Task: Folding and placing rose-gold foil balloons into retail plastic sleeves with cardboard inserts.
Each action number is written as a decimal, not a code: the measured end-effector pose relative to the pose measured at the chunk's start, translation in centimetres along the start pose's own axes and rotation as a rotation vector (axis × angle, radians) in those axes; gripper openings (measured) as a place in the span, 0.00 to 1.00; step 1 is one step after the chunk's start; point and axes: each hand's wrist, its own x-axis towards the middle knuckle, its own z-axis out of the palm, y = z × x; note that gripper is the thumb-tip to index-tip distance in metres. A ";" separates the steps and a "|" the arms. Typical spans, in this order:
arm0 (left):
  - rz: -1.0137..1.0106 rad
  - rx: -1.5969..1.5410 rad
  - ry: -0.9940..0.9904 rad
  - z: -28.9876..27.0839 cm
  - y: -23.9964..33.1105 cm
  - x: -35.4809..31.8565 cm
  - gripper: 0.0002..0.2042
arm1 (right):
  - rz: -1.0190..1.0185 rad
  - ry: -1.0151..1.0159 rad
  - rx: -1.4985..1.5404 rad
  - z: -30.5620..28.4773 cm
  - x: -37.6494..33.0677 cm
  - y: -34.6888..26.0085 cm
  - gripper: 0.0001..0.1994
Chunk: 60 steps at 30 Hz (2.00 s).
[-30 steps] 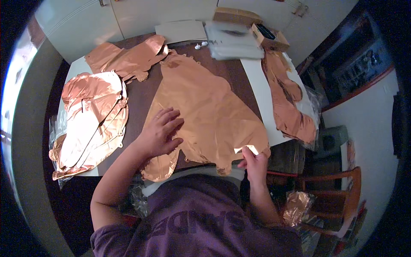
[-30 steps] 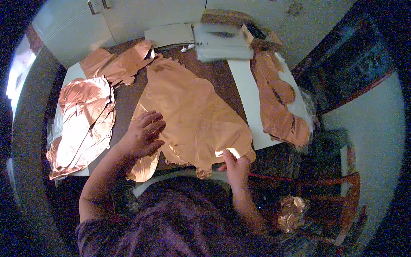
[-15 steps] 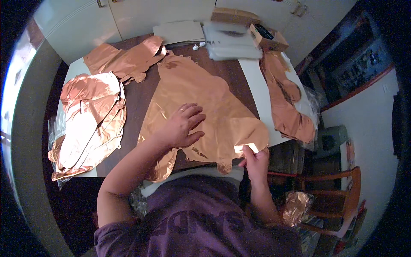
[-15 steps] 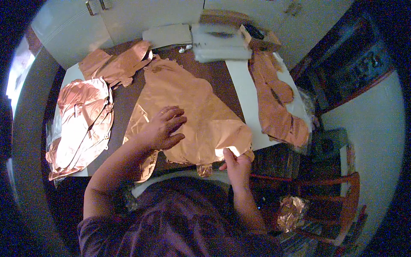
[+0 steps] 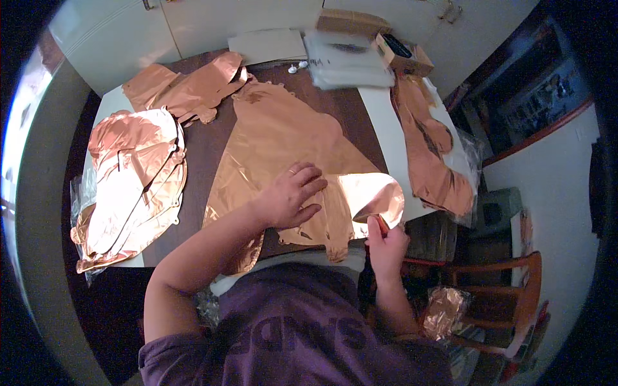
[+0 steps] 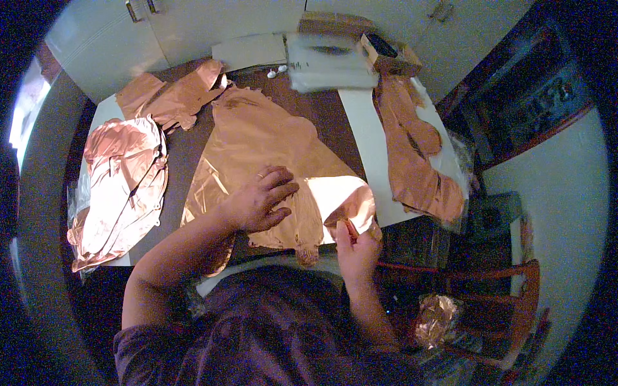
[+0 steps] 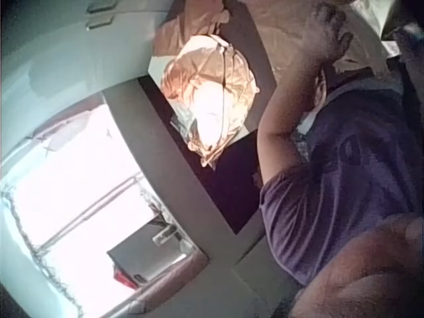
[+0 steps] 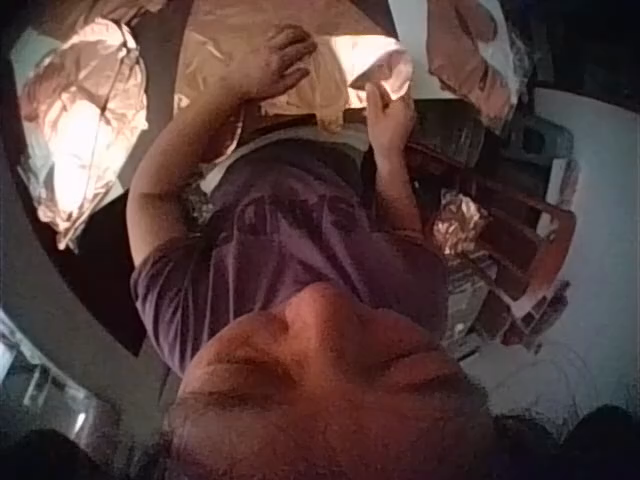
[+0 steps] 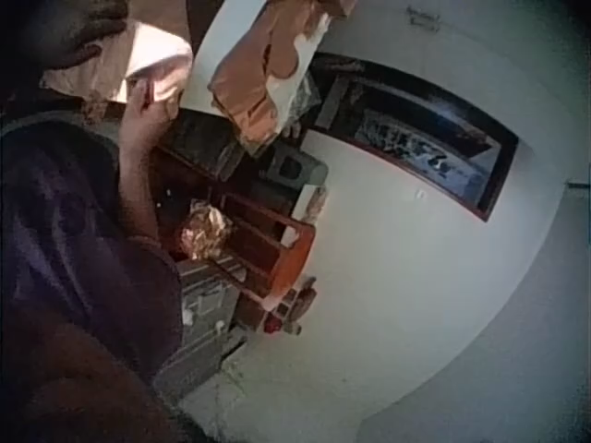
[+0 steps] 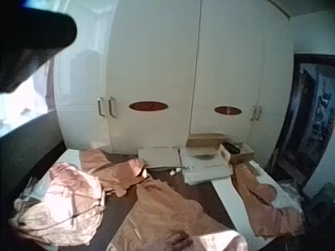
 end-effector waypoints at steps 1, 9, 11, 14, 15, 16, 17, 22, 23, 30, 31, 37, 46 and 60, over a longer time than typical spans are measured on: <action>0.000 0.063 -0.011 0.0 0.1 0.1 0.23 | 0.034 0.053 -0.031 0.2 -0.5 -1.2 0.12; -0.042 0.163 -0.083 0.8 -1.8 -1.3 0.38 | -0.762 -0.204 -0.200 2.1 -1.7 -4.9 0.09; -0.037 0.248 -0.136 0.6 -1.3 -0.7 0.39 | -0.807 -0.361 -0.173 2.3 -1.9 -3.9 0.10; -0.035 0.315 -0.162 0.5 -1.3 -0.7 0.38 | -0.634 -0.640 0.159 -0.1 0.6 -3.9 0.10; -0.033 0.299 -0.137 0.4 -1.4 -0.9 0.37 | -0.600 -0.547 0.171 -0.5 1.6 -3.6 0.10; -0.032 0.296 -0.133 0.4 -1.2 -0.9 0.37 | -0.484 -0.486 0.115 -0.6 2.5 -2.6 0.09; -0.048 0.248 -0.111 0.4 -0.9 -0.7 0.35 | -0.366 -0.422 0.060 -0.3 3.5 -1.4 0.09; -0.057 0.192 -0.055 0.5 -0.2 -0.4 0.29 | -0.623 -0.500 -0.242 2.5 6.4 0.3 0.25; -0.072 0.174 -0.064 0.6 -0.2 -0.5 0.28 | -0.645 -0.520 -0.271 2.9 6.2 0.3 0.25; -0.062 0.280 -0.188 0.1 -0.8 -0.6 0.37 | -0.720 -0.529 -0.442 3.2 5.4 -0.7 0.26; -0.068 0.287 -0.183 0.2 -0.8 -0.6 0.36 | -0.719 -0.533 -0.438 3.2 5.3 -0.8 0.26; -0.057 0.320 -0.150 0.7 -1.1 -0.7 0.36 | -0.668 -0.600 -0.476 3.2 5.2 -1.4 0.29; -0.273 -0.319 0.002 -1.4 -2.0 0.3 0.23 | -0.605 -0.669 -0.481 3.2 5.4 -1.5 0.34; -0.035 0.129 -0.120 0.2 0.1 -0.3 0.23 | -0.629 -0.689 -0.591 2.0 3.3 -1.5 0.40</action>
